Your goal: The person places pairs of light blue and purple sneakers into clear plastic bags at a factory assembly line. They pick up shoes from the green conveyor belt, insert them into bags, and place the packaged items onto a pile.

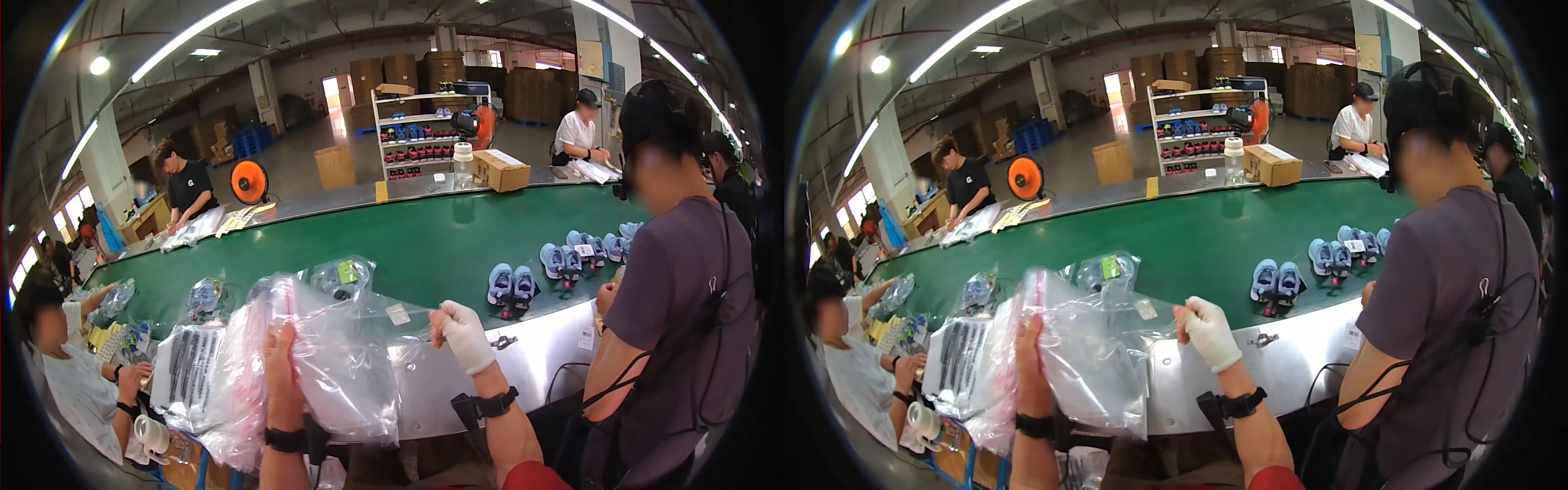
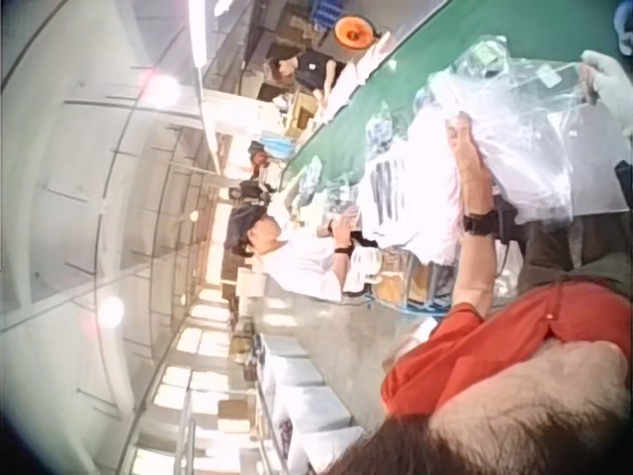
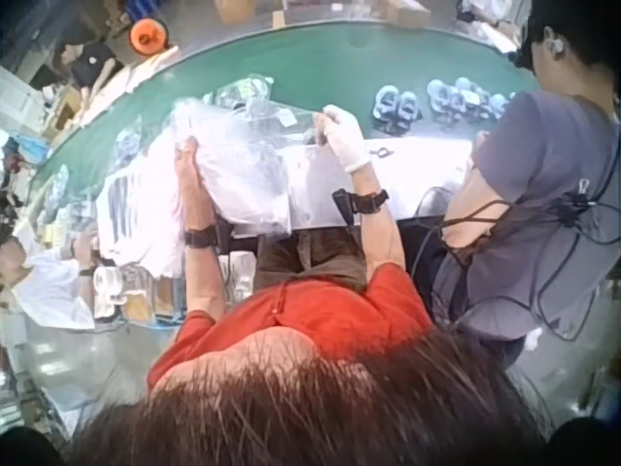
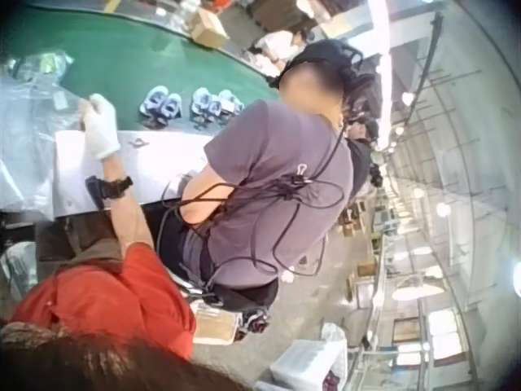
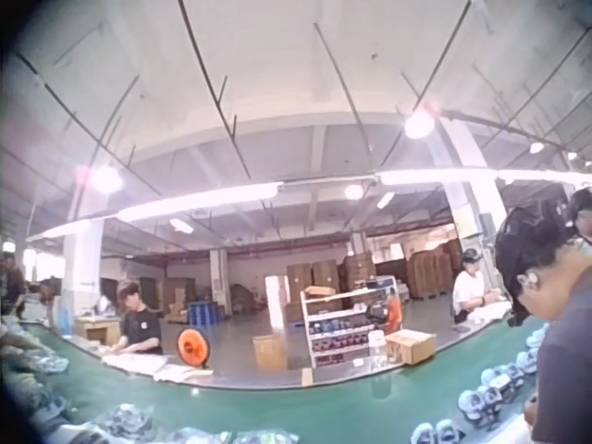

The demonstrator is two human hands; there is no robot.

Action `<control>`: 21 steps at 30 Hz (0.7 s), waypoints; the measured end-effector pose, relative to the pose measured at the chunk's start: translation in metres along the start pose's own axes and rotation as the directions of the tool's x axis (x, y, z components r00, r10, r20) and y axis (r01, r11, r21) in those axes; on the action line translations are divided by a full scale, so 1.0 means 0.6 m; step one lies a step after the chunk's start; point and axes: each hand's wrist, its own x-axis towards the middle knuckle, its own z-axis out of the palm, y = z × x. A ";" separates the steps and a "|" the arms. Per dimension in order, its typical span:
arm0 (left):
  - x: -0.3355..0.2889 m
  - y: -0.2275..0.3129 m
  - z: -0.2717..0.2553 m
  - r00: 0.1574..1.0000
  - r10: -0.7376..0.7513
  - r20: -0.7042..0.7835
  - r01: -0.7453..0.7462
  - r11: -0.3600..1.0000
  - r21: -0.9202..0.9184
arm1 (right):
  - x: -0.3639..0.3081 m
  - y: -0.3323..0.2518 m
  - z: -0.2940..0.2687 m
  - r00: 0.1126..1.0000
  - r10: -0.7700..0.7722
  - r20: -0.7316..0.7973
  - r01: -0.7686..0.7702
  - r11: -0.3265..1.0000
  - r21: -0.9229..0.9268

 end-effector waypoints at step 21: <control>-0.030 0.031 0.107 0.878 0.146 0.455 -0.477 0.336 0.812 | 0.091 0.044 0.108 0.928 -0.211 0.306 0.370 0.446 -0.815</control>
